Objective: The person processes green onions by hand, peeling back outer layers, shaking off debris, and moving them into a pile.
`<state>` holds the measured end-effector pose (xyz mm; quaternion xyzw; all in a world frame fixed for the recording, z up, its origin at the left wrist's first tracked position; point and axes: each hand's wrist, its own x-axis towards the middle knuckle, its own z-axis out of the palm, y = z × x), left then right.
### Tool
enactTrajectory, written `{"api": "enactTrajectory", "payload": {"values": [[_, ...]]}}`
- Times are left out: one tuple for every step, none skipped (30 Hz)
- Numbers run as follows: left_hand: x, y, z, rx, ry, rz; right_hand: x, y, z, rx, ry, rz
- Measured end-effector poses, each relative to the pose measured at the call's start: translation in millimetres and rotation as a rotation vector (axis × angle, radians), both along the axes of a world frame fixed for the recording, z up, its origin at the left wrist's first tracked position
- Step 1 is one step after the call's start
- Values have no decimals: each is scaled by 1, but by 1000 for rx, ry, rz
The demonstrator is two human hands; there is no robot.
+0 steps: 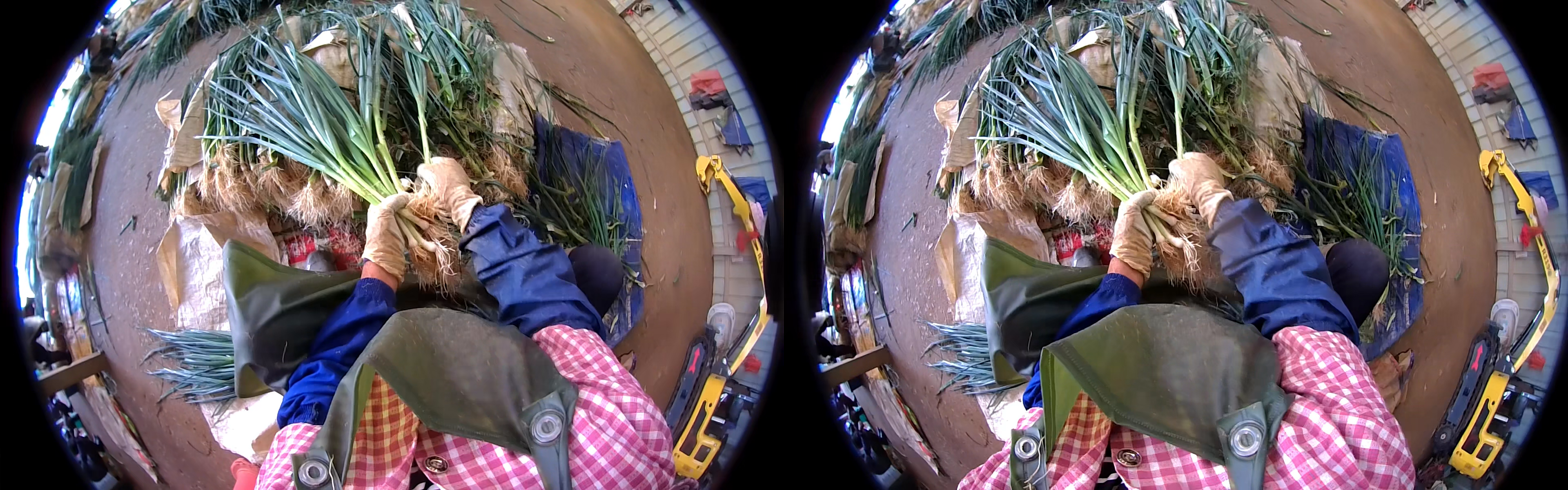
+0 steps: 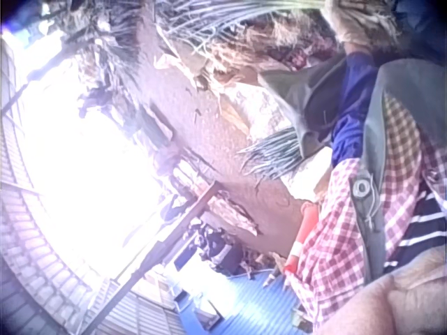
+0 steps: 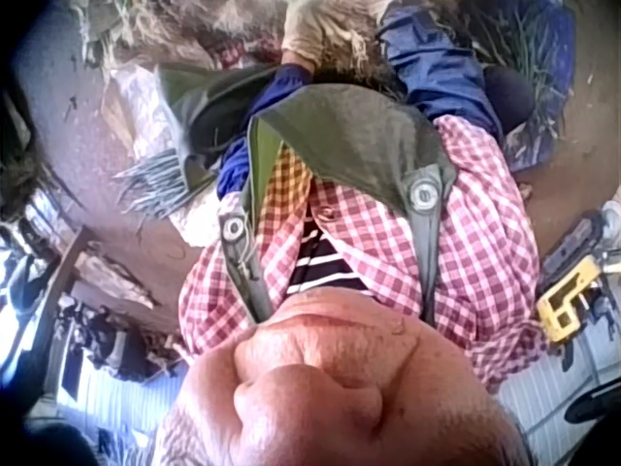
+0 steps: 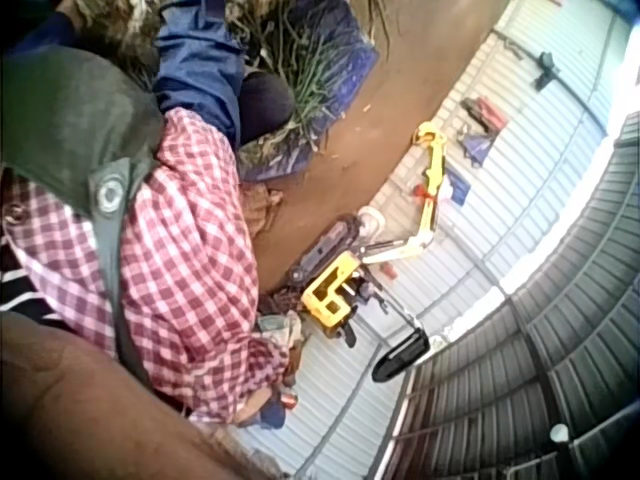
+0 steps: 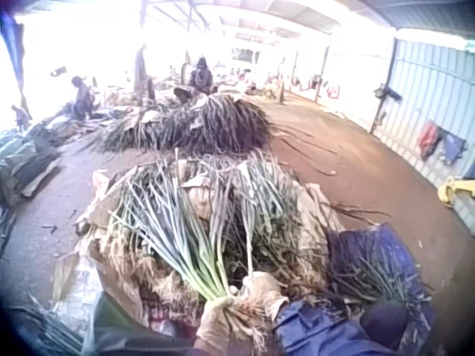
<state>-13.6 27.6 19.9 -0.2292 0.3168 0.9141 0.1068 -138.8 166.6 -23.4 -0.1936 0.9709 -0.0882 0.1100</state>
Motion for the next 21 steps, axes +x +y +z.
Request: {"api": "enactTrajectory", "payload": {"values": [[1, -4, -3, 4, -24, 14, -3, -14, 0, -89, -98, -151], [5, -9, -4, 33, -16, 56, 10, -30, 32, -241, -161, -389], [12, -13, -4, 61, -7, 98, 0, -39, 19, -168, -22, -424], [18, -20, -3, 85, 3, 152, -2, -42, 45, -327, -129, -627], [9, -9, 6, 136, 44, 154, -29, 3, 38, -230, 55, -618], [5, -16, -14, 149, 87, 125, -44, 16, 44, -188, -16, -647], [-1, -4, -12, 125, 88, 70, -66, 58, 37, 2, 135, -561], [0, -6, -12, 82, 75, 52, -66, 58, 36, -95, 379, -426], [0, -6, -11, 41, 64, 32, -67, 60, 37, -191, 620, -284], [6, -6, 9, 42, 25, 9, -62, 45, 46, -217, 351, -229], [9, -11, 5, 21, 6, 24, -53, 10, 56, -253, 86, -155], [9, -11, -1, 7, -5, 26, -38, -13, 54, -451, -165, -176], [8, -11, -9, -10, -18, 27, -22, -33, 51, -646, -422, -196], [9, -14, -17, -90, -51, 36, -8, -55, 58, -614, -547, -174], [10, -16, -15, -108, -64, -40, 0, -63, 66, -580, -666, -165], [7, -8, -13, -89, -29, -41, -6, -58, 57, -682, -749, -207], [6, -6, -15, -75, -3, -32, -7, -60, 52, -786, -843, -237], [7, -5, -16, -21, 10, -25, -5, -56, 48, -906, -836, -263], [8, -5, -17, 34, 24, -12, -4, -48, 49, -945, -838, -202], [9, -6, -17, 91, 39, -1, -2, -44, 47, -1179, -921, -215], [8, -6, -17, 97, 57, -22, 1, -41, 46, -1416, -999, -226]]}}
